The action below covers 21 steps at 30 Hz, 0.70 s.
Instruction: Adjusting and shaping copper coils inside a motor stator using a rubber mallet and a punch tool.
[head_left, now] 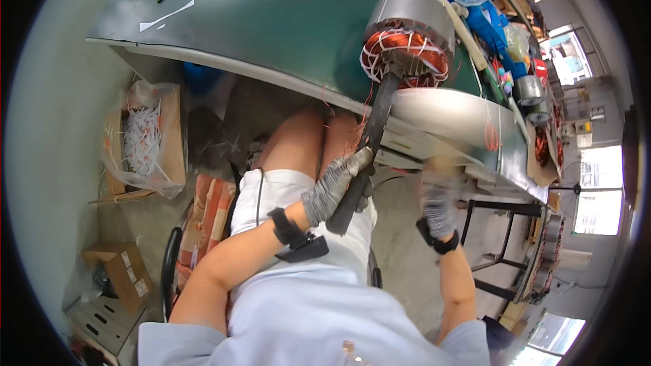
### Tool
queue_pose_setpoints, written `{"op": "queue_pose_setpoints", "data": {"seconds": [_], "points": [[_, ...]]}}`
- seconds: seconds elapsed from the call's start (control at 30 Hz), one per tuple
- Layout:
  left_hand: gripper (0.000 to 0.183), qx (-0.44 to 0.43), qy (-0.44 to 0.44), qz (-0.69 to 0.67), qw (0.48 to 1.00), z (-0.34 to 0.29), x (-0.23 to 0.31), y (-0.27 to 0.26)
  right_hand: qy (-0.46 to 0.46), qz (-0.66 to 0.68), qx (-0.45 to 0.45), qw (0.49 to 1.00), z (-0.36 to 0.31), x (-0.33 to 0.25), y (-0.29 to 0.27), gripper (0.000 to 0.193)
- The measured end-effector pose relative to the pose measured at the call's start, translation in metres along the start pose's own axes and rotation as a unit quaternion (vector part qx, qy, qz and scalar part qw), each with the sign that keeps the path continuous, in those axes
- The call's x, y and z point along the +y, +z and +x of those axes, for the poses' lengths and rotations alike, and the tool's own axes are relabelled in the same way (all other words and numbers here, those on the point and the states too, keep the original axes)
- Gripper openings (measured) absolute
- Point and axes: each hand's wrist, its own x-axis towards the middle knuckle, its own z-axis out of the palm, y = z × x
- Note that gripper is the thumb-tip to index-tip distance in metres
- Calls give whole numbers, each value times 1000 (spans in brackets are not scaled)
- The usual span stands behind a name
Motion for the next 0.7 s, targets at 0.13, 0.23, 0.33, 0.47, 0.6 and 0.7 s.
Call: {"op": "queue_pose_setpoints", "data": {"seconds": [0.13,0.23,0.33,0.47,0.6,0.7], "points": [[37,57,12,69,996,-16,16,-4,78,942,-141,294,28,30,26,39],[38,72,33,74,994,-25,19,-15,205,968,-77,119,16,77,72,29],[39,52,12,66,996,-15,22,-21,18,978,-9,-209,11,4,58,41],[42,30,38,76,996,3,9,-30,147,960,-195,138,-11,-35,-70,22],[41,81,23,69,994,-41,21,-9,58,916,-122,378,39,54,4,43],[38,62,36,82,994,-27,18,-17,205,929,-6,308,33,23,-7,23]]}}
